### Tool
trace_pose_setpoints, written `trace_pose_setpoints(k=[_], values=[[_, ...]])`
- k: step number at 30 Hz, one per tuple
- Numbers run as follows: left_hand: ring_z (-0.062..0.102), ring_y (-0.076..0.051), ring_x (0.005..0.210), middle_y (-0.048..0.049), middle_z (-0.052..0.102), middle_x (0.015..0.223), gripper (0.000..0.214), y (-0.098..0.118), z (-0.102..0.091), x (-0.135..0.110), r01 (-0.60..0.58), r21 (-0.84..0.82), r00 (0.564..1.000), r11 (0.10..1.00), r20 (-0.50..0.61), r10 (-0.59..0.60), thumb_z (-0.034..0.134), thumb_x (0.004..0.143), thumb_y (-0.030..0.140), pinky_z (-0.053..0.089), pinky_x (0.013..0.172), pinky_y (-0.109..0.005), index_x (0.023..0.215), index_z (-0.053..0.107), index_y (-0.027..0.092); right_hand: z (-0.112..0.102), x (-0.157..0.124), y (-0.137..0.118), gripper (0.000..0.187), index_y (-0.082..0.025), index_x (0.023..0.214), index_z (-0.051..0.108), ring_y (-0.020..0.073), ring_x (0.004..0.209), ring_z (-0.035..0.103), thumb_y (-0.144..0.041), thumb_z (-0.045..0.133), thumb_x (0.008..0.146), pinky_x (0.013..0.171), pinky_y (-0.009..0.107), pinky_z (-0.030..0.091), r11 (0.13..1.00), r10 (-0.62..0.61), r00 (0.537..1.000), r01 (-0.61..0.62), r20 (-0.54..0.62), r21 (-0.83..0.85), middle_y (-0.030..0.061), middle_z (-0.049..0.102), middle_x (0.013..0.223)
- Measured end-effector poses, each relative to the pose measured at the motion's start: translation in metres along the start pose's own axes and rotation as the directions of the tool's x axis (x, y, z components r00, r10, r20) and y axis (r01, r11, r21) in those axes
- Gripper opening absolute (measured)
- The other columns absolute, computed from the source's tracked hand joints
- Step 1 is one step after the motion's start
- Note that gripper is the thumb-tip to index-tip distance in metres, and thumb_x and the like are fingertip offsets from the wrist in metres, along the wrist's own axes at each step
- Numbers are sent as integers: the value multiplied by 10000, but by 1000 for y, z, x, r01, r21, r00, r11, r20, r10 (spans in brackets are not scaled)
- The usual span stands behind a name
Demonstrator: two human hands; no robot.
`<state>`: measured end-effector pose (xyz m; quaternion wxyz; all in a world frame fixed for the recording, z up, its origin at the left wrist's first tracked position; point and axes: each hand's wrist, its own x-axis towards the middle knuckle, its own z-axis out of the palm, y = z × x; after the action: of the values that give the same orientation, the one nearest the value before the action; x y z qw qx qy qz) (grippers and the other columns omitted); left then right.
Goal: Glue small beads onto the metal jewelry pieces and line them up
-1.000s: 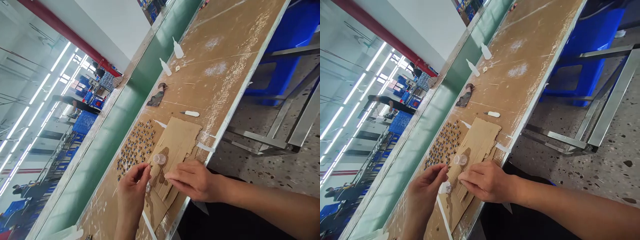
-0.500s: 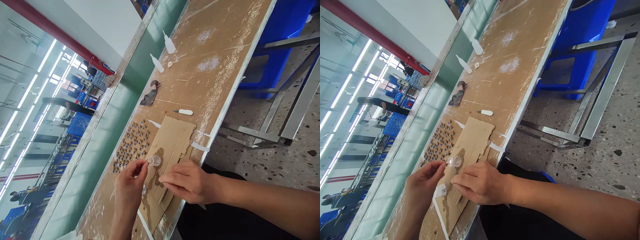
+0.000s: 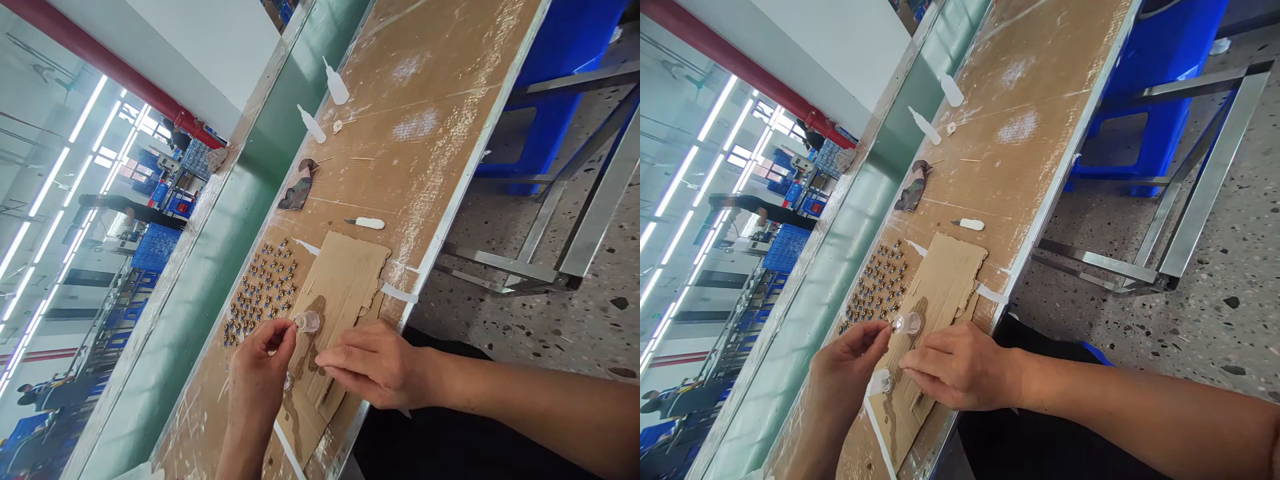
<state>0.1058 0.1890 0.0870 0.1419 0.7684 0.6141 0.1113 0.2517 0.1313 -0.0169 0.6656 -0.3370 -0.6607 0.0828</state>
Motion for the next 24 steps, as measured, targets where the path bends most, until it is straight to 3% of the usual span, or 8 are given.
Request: trace_pose_setpoints(k=[12,17,20,24], values=[[591,-129,577,13,669,633,176,0,1,1,-16,23,1000,1000,8,16,594,741,367,442,587,-244,687,682,224,-1,0,-1,153,-93,936,608,79,552,520,-138,468,894,508,205,405,1000,5,1000,-5,-2,12,12,599,646],[600,-129,578,17,682,639,172,6,-15,-15,77,-62,995,995,-58,-80,638,696,390,466,599,-239,704,701,231,-2,-1,-1,154,-99,947,605,77,551,502,-142,465,899,524,206,394,1000,14,1000,-14,7,6,6,576,634],[613,-132,599,22,678,633,209,-1,-27,-40,200,-166,954,966,-191,-230,693,636,425,491,614,-225,715,712,232,-3,-4,-1,155,-110,967,601,76,533,478,-152,465,904,509,209,374,1000,21,1000,-21,22,3,-7,542,615],[634,-155,629,3,683,638,318,-34,-34,-84,388,-311,834,867,-281,-474,758,537,475,524,652,-241,700,715,206,-3,-5,-2,135,-113,987,588,73,552,499,-129,493,892,517,202,386,999,20,1000,-21,18,45,-7,557,628]])
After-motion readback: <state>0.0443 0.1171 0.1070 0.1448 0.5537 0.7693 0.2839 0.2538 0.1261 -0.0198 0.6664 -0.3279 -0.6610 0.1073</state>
